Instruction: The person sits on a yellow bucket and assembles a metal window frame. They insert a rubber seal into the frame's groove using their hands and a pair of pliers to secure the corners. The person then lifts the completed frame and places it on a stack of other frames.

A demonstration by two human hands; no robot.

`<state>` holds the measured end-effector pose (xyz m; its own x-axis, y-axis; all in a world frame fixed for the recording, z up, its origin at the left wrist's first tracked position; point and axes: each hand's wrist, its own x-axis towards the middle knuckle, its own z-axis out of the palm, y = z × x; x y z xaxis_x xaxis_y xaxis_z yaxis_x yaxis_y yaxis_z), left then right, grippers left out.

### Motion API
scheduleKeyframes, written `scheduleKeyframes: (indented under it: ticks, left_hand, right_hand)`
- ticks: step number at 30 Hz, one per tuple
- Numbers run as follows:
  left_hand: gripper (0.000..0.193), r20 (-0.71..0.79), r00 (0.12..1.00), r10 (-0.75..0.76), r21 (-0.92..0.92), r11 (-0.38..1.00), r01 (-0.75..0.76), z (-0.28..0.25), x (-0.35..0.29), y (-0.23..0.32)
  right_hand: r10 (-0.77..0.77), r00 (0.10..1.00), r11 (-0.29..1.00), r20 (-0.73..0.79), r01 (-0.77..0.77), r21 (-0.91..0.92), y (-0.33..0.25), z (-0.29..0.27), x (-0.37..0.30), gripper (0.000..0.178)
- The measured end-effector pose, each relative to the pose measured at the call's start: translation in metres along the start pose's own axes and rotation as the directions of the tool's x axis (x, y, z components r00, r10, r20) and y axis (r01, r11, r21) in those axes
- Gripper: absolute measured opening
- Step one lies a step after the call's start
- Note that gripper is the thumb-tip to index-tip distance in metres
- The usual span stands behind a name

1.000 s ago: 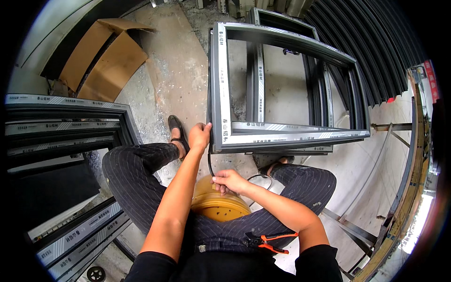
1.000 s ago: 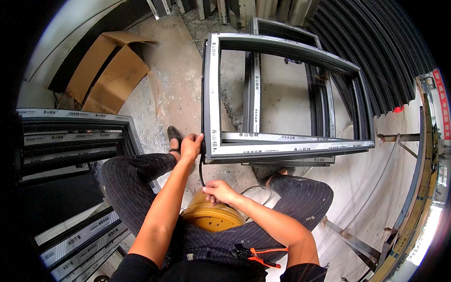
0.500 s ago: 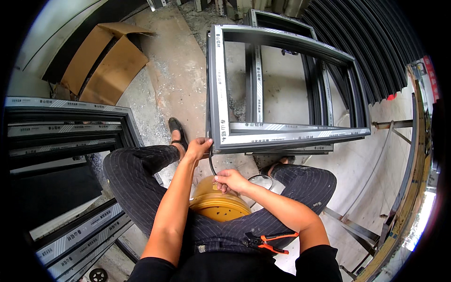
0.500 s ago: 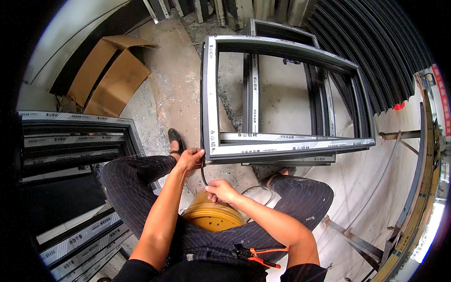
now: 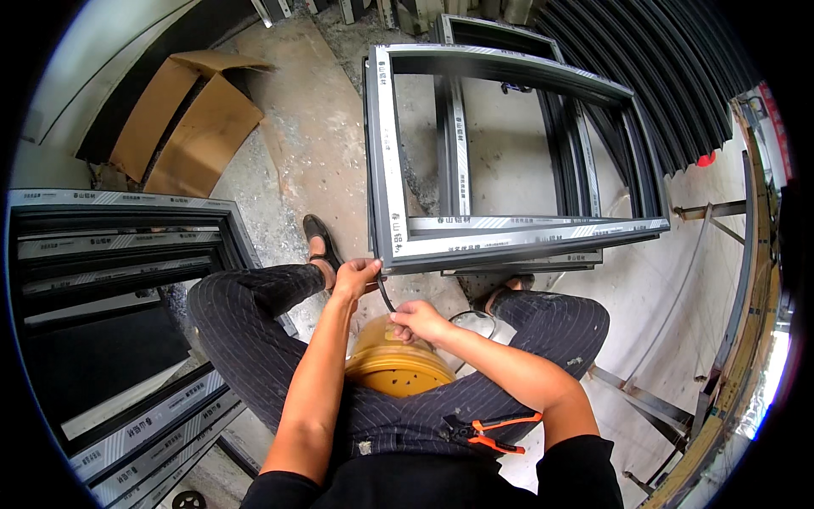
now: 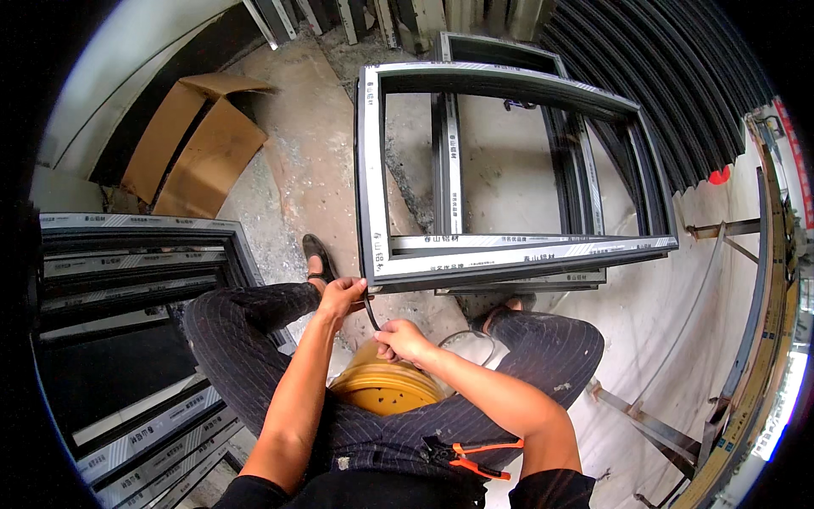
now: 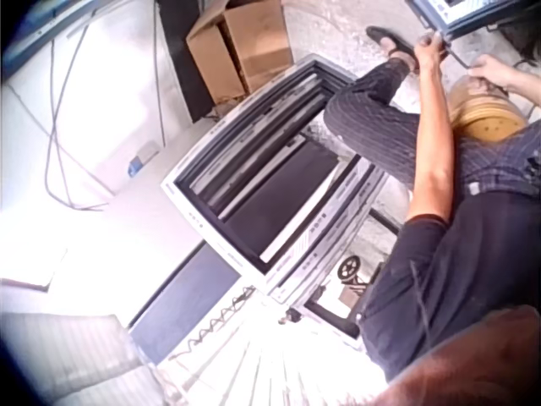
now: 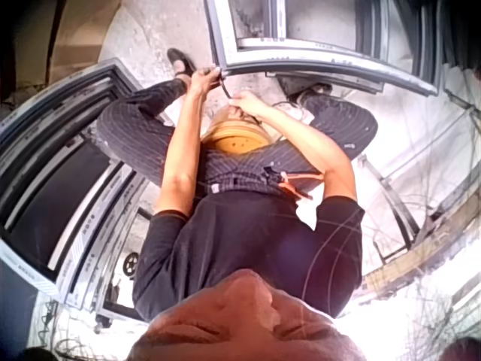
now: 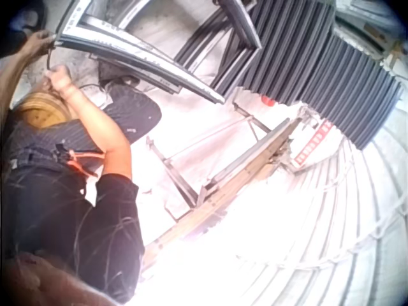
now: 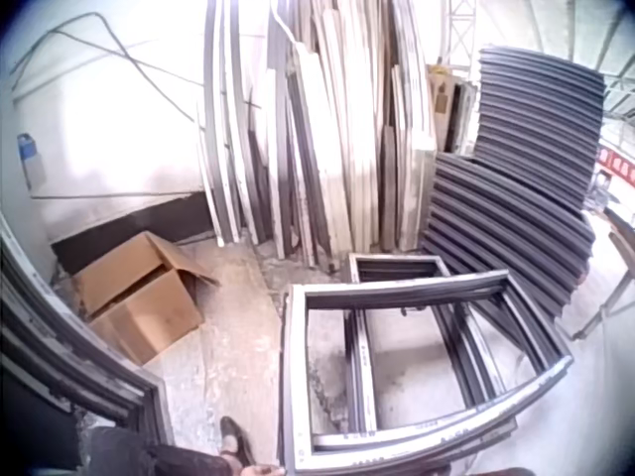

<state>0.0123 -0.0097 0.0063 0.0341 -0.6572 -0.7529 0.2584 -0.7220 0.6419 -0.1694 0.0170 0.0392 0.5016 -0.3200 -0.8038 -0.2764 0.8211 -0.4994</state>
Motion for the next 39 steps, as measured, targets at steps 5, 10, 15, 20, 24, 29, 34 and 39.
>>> scheduleKeyframes:
  ticks: [5,10,15,20,24,29,34,39]
  left_hand:
    - [0.022,0.03,0.997,0.067,0.039,0.997,-0.068,-0.013,0.013,-0.025]
    - [0.02,0.042,0.993,-0.107,-0.193,0.975,0.114,-0.016,-0.006,-0.01]
    - [0.021,0.2,0.977,-0.069,-0.102,0.991,0.091,-0.025,-0.011,-0.011]
    - [0.023,0.184,0.978,-0.099,-0.136,0.983,0.126,-0.016,-0.01,-0.013]
    - [0.017,0.074,0.997,-0.035,-0.117,0.992,0.043,-0.006,-0.001,-0.027]
    - [0.014,0.025,0.999,-0.025,-0.145,0.989,0.028,0.0,0.001,-0.031]
    - [0.014,0.083,0.996,0.013,-0.219,0.976,0.006,-0.003,-0.009,-0.03]
    - [0.015,0.001,1.0,0.014,-0.18,0.984,-0.014,0.0,-0.008,-0.034]
  right_hand:
    - [-0.116,0.987,0.992,-0.11,0.11,-0.059,-0.001,0.004,-0.004,0.02]
    - [-0.61,0.746,0.676,-0.268,0.313,-0.667,-0.019,0.003,-0.022,0.02]
    - [-0.84,0.525,0.327,-0.137,0.29,-0.899,-0.045,-0.004,-0.029,0.016]
    - [-0.81,0.553,0.328,-0.194,0.155,-0.932,-0.035,-0.018,-0.016,0.015]
    - [-0.802,0.565,0.307,-0.193,0.112,-0.945,-0.031,-0.021,-0.01,0.015]
    - [-0.811,0.546,0.308,-0.208,0.097,-0.946,-0.03,-0.023,-0.005,0.016]
    - [-0.79,0.557,0.377,-0.255,0.114,-0.919,-0.026,-0.028,0.0,0.017]
    - [-0.921,0.382,0.223,-0.074,0.362,-0.905,-0.034,-0.021,-0.007,0.017]
